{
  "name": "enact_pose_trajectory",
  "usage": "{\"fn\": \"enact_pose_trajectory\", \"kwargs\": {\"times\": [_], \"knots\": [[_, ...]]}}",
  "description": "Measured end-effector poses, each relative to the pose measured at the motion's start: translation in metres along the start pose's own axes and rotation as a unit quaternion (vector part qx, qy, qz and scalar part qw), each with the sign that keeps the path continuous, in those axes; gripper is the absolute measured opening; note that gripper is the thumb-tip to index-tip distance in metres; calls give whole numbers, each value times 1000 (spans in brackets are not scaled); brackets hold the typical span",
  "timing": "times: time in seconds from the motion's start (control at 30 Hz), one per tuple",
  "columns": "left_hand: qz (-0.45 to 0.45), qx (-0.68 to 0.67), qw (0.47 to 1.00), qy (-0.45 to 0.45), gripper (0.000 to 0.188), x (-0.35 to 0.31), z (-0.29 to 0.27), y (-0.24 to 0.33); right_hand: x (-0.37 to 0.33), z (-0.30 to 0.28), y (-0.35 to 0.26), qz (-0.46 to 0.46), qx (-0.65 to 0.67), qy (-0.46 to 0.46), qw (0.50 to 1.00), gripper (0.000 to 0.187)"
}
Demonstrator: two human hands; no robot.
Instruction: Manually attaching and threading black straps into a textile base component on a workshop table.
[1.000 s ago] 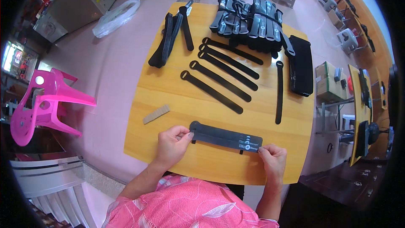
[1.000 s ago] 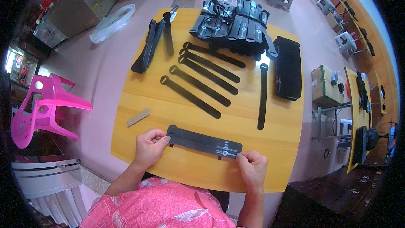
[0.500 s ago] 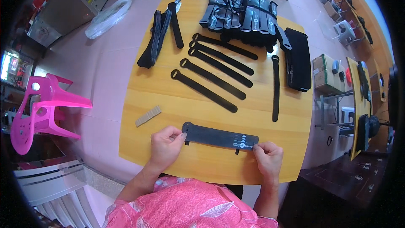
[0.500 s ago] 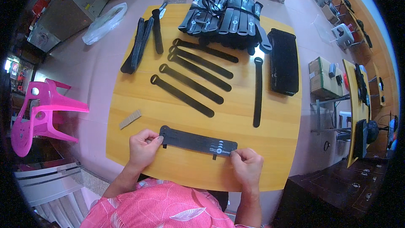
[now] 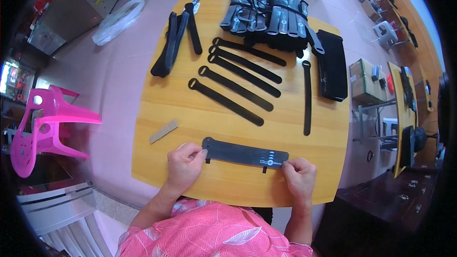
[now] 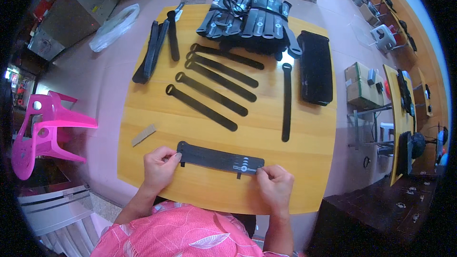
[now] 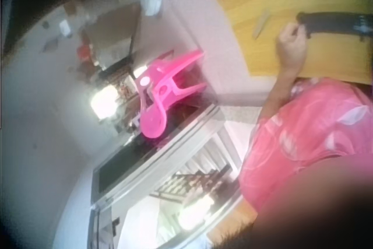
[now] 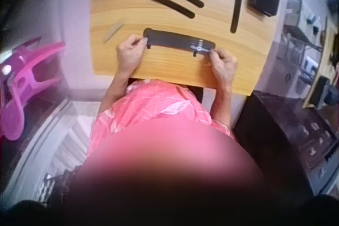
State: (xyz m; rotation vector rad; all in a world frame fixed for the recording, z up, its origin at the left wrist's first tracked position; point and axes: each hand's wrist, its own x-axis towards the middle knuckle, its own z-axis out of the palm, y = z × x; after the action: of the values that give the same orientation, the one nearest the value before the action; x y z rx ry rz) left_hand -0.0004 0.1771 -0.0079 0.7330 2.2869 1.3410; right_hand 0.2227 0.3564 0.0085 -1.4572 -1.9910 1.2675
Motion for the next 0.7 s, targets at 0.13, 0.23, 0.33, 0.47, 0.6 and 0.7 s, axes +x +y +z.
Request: {"fn": "enact_pose_trajectory", "kwargs": {"times": [0.13, 0.23, 0.33, 0.47, 0.6, 0.7], "knots": [[1, -4, 1000, 8, 5, -1, 0, -4, 0, 0, -2, -11, -7, -4, 1000, 14], [19, 10, 1000, 15, 6, 0, 1, -2, -1, 1, -5, -17, -22, 6, 1000, 13], [7, 15, 1000, 7, 7, 0, 0, 1, -1, 2, -6, -25, -33, 11, 999, 13], [9, 15, 1000, 10, 7, 0, 0, 4, -1, 5, -5, -35, -33, 22, 999, 13], [17, 18, 1000, 8, 7, 0, -1, 6, -1, 6, 0, -39, -45, 26, 998, 13], [16, 19, 1000, 6, 7, 0, -1, 5, -1, 5, -2, -52, -60, 26, 997, 13]]}}
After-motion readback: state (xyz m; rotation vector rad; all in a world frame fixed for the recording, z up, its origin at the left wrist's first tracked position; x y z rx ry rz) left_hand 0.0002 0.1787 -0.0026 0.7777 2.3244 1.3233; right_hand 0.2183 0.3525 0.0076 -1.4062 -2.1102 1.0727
